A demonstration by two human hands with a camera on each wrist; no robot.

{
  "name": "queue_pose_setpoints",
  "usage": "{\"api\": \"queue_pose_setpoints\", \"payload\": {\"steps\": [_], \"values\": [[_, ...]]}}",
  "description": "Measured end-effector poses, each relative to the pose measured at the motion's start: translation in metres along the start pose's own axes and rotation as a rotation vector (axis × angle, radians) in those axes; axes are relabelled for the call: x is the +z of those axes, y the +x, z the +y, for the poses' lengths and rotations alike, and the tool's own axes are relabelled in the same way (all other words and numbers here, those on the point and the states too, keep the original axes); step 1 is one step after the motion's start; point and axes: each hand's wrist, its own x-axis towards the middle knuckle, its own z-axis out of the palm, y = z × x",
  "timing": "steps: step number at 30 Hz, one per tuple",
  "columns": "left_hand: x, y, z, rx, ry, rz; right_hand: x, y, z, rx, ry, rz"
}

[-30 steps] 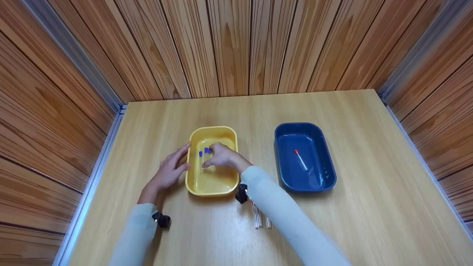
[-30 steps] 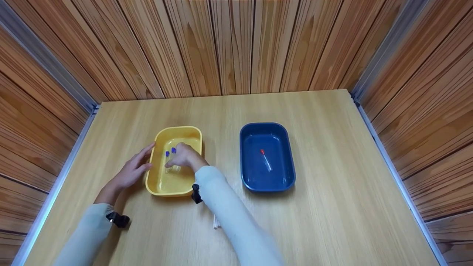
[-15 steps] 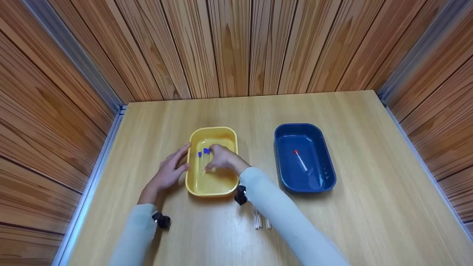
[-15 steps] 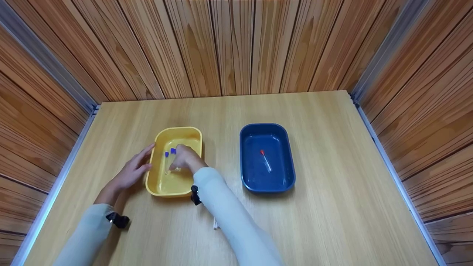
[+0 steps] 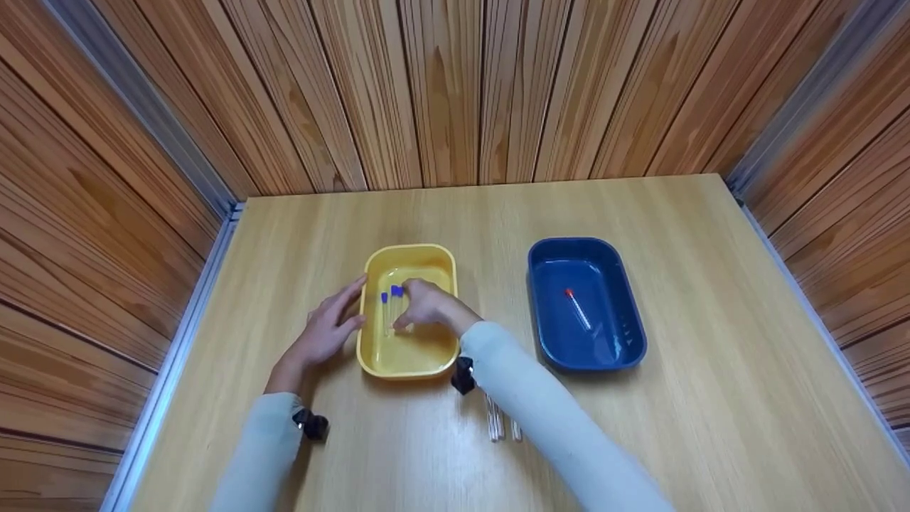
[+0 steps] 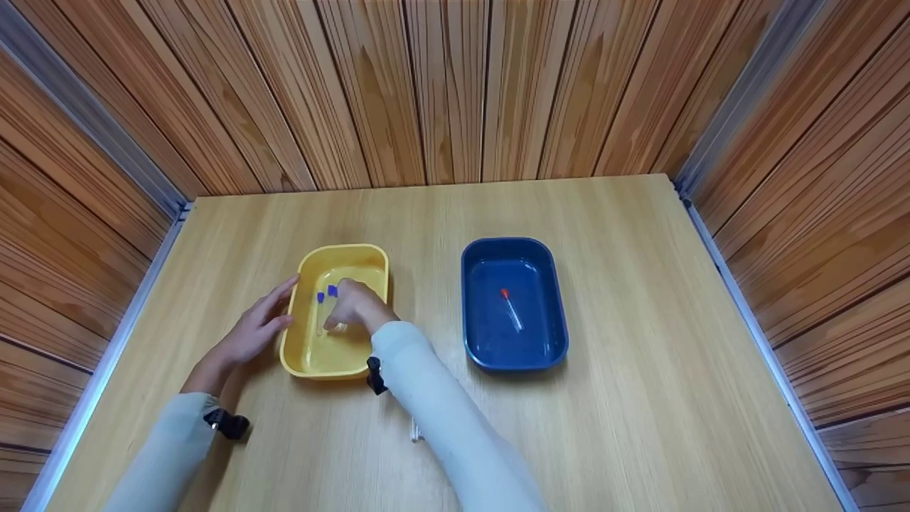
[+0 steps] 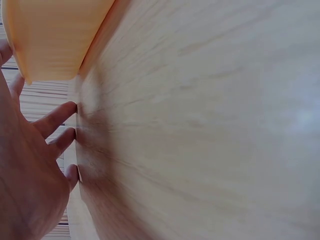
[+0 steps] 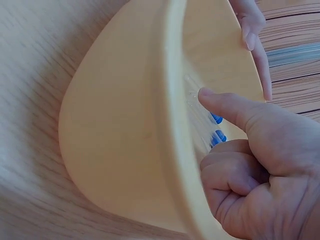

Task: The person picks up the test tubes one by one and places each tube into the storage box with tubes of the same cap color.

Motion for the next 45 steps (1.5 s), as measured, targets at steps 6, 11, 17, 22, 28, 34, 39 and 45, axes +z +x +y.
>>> {"api": "queue_pose_setpoints", "payload": {"steps": [6,11,17,22,28,34,39,45], "values": [[0.003,-0.001,0.001,-0.026,-0.005,-0.011,-0.001,-0.002,0.001,0.023,0.023,-0.010],[0.004,0.000,0.000,-0.005,0.011,0.006,-0.005,-0.002,-0.001,0.000,-0.038,0.006],[0.004,0.002,0.000,0.009,0.019,0.015,-0.008,-0.002,-0.008,-0.015,-0.047,0.024],[0.005,0.000,0.000,-0.016,0.006,-0.006,-0.006,-0.005,-0.011,-0.017,-0.066,0.032],[0.004,-0.001,0.000,-0.018,-0.001,0.002,-0.005,-0.008,-0.012,-0.076,-0.126,0.053],[0.004,-0.001,0.000,-0.035,-0.003,-0.009,-0.006,-0.014,-0.009,-0.114,-0.173,0.065],[0.003,-0.001,0.000,-0.016,0.011,0.005,-0.009,-0.017,-0.008,-0.142,-0.179,0.090],[0.001,-0.001,0.000,0.018,0.051,0.041,-0.011,-0.023,-0.010,-0.182,-0.243,0.127]]}}
